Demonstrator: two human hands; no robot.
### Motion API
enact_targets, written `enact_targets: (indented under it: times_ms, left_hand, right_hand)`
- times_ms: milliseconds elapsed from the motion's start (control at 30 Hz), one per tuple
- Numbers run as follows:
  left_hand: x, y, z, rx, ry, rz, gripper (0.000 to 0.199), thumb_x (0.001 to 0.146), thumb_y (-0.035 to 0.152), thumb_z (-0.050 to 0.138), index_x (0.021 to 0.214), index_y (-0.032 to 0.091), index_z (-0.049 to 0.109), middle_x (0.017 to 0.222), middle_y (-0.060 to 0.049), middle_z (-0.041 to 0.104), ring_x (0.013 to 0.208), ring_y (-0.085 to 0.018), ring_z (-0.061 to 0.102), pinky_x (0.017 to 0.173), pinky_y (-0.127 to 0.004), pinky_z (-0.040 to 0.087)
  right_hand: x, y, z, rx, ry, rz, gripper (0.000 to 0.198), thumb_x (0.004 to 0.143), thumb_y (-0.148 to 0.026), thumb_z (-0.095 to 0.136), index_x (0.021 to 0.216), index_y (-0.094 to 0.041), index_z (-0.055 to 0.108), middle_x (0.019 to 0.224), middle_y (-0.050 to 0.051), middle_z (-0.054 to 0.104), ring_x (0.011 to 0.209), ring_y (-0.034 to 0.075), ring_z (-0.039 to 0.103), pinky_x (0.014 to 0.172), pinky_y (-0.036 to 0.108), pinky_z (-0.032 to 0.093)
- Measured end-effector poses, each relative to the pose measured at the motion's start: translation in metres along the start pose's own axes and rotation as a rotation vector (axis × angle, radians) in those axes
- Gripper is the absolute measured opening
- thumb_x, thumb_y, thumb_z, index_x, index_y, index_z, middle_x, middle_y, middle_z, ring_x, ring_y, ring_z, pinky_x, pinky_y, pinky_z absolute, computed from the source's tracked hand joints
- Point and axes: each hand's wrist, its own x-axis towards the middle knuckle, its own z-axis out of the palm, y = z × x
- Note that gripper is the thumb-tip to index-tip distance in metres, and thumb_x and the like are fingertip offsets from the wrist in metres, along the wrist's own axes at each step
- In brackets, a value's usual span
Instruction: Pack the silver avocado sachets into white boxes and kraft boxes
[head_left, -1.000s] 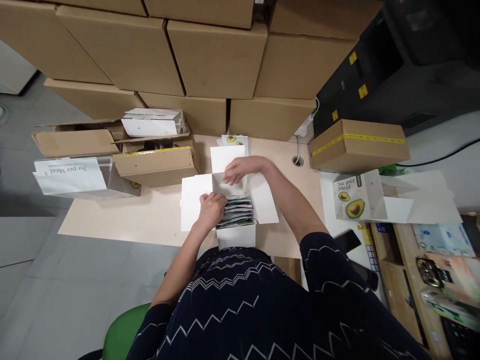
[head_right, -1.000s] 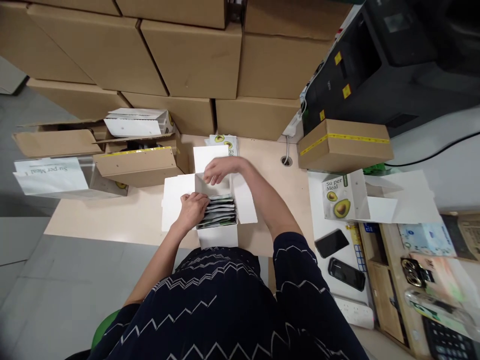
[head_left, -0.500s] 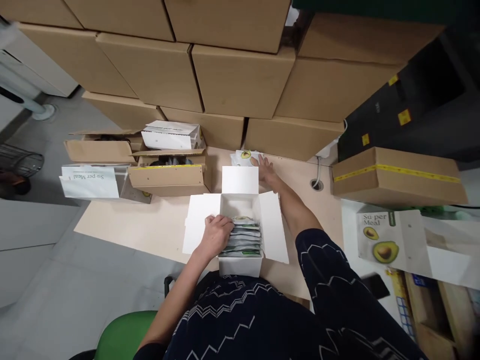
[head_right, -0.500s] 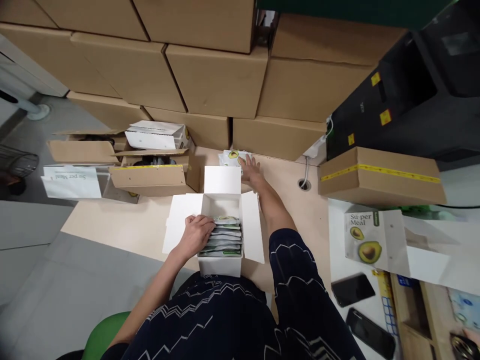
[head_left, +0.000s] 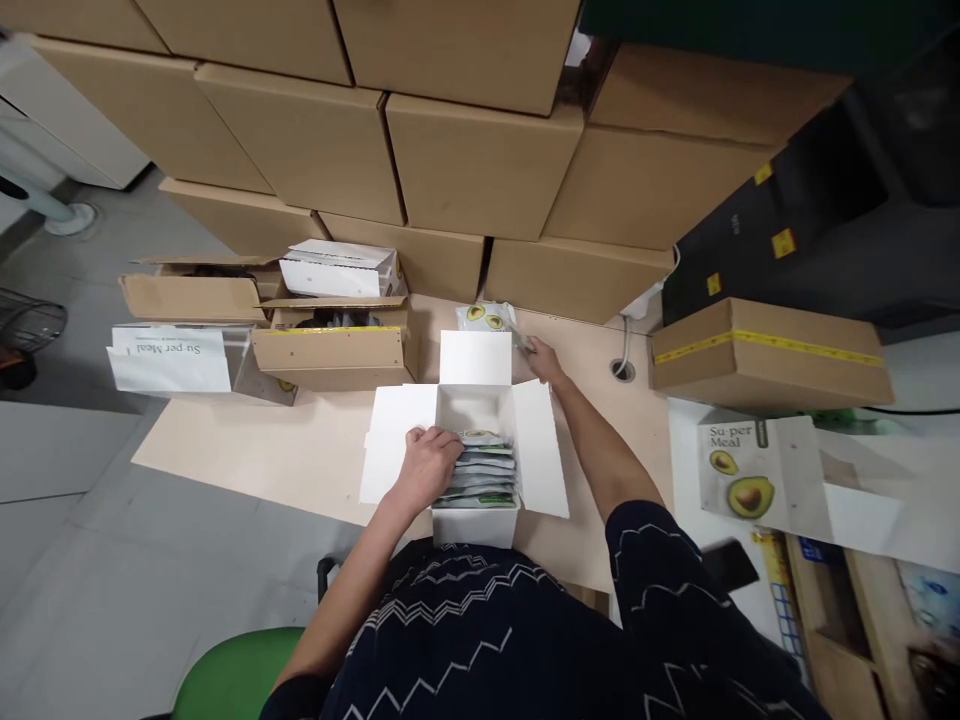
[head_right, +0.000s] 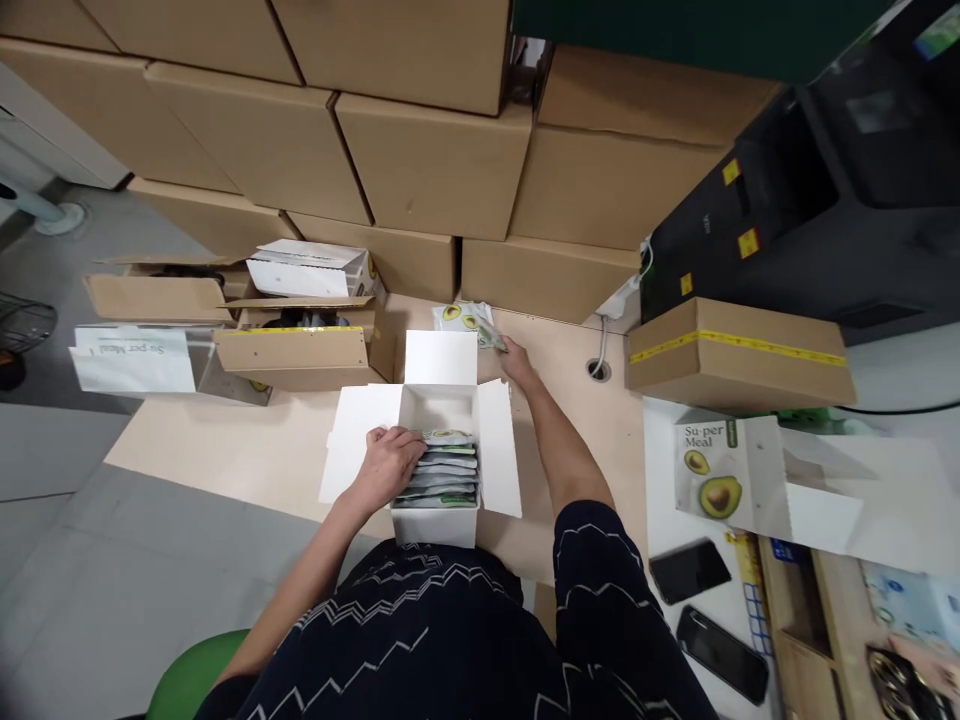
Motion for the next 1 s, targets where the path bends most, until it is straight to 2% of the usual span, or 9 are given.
enact_targets:
  times_ms: [133,233,333,467,533,633,800,900,1000]
  left_hand:
    - [0.001,-0.003,0.002,0.002,0.026,0.014,0.028,0.093,0.011,0.045,0.098,0.023,0.07,0.111,-0.007,0.073,0.103,-0.024,0.058,0.085,-0.045,0.03]
    - [0.003,-0.003,0.002,-0.002,0.035,0.02,0.028,0.093,0.012,0.045,0.096,0.023,0.07,0.109,-0.007,0.074,0.102,-0.024,0.058,0.084,-0.045,0.03]
    - [0.004,-0.001,0.001,-0.004,0.028,0.018,0.028,0.092,0.012,0.045,0.092,0.023,0.07,0.107,-0.007,0.074,0.1,-0.025,0.058,0.083,-0.045,0.029]
    - [0.006,0.002,0.0,-0.007,0.011,-0.002,0.028,0.091,0.011,0.045,0.088,0.023,0.07,0.105,-0.008,0.074,0.099,-0.026,0.057,0.082,-0.045,0.028]
    - [0.006,0.003,0.0,-0.008,0.007,-0.006,0.029,0.091,0.011,0.044,0.087,0.022,0.07,0.104,-0.009,0.073,0.099,-0.026,0.057,0.082,-0.045,0.028]
    - [0.006,0.004,-0.001,-0.018,0.002,-0.017,0.029,0.091,0.011,0.044,0.087,0.022,0.071,0.1,-0.01,0.073,0.099,-0.026,0.057,0.082,-0.045,0.028]
    - [0.006,0.003,0.001,-0.029,0.013,-0.02,0.029,0.09,0.012,0.045,0.089,0.022,0.072,0.098,-0.011,0.072,0.099,-0.027,0.056,0.084,-0.047,0.029]
    - [0.006,0.003,0.002,-0.005,0.011,-0.017,0.029,0.091,0.013,0.045,0.09,0.022,0.072,0.101,-0.011,0.073,0.1,-0.027,0.056,0.084,-0.047,0.029]
    - [0.006,0.002,0.003,0.015,0.009,-0.018,0.03,0.092,0.014,0.043,0.09,0.022,0.072,0.101,-0.011,0.073,0.1,-0.027,0.056,0.084,-0.047,0.029]
  right_hand:
    - [-0.032,0.025,-0.011,0.564,0.288,0.156,0.048,0.093,-0.031,0.039,0.137,-0.012,0.043,0.129,0.015,0.064,0.092,0.019,0.069,0.066,0.028,0.058]
    - [-0.061,0.041,-0.027,0.834,0.443,0.123,0.048,0.078,-0.031,0.059,0.124,-0.019,0.051,0.118,0.009,0.068,0.087,0.018,0.069,0.064,0.028,0.059]
    - [-0.095,0.044,-0.046,0.837,0.609,0.025,0.05,0.071,-0.034,0.069,0.118,-0.021,0.055,0.113,0.007,0.068,0.089,0.019,0.069,0.067,0.031,0.059]
    - [-0.145,0.014,-0.067,0.602,0.75,-0.183,0.043,0.079,-0.043,0.066,0.117,-0.022,0.061,0.116,0.007,0.066,0.098,0.021,0.067,0.079,0.037,0.058]
    - [-0.168,-0.013,-0.073,0.444,0.684,-0.275,0.038,0.084,-0.042,0.063,0.116,-0.022,0.064,0.115,0.007,0.067,0.103,0.023,0.066,0.084,0.039,0.056]
    - [-0.193,-0.058,-0.075,0.144,0.431,-0.369,0.031,0.09,-0.034,0.058,0.118,-0.021,0.066,0.115,0.008,0.069,0.109,0.026,0.063,0.091,0.039,0.051]
    - [-0.191,-0.122,-0.045,-0.421,-0.004,-0.39,0.032,0.094,-0.014,0.051,0.121,-0.02,0.066,0.119,0.012,0.069,0.11,0.027,0.064,0.089,0.033,0.046]
    - [-0.174,-0.151,-0.022,-0.613,-0.109,-0.303,0.03,0.094,-0.013,0.052,0.12,-0.016,0.067,0.117,0.018,0.069,0.11,0.03,0.066,0.088,0.033,0.047]
    - [-0.161,-0.169,-0.011,-0.647,-0.095,-0.258,0.028,0.092,-0.014,0.056,0.116,-0.011,0.07,0.117,0.021,0.07,0.114,0.034,0.065,0.092,0.038,0.048]
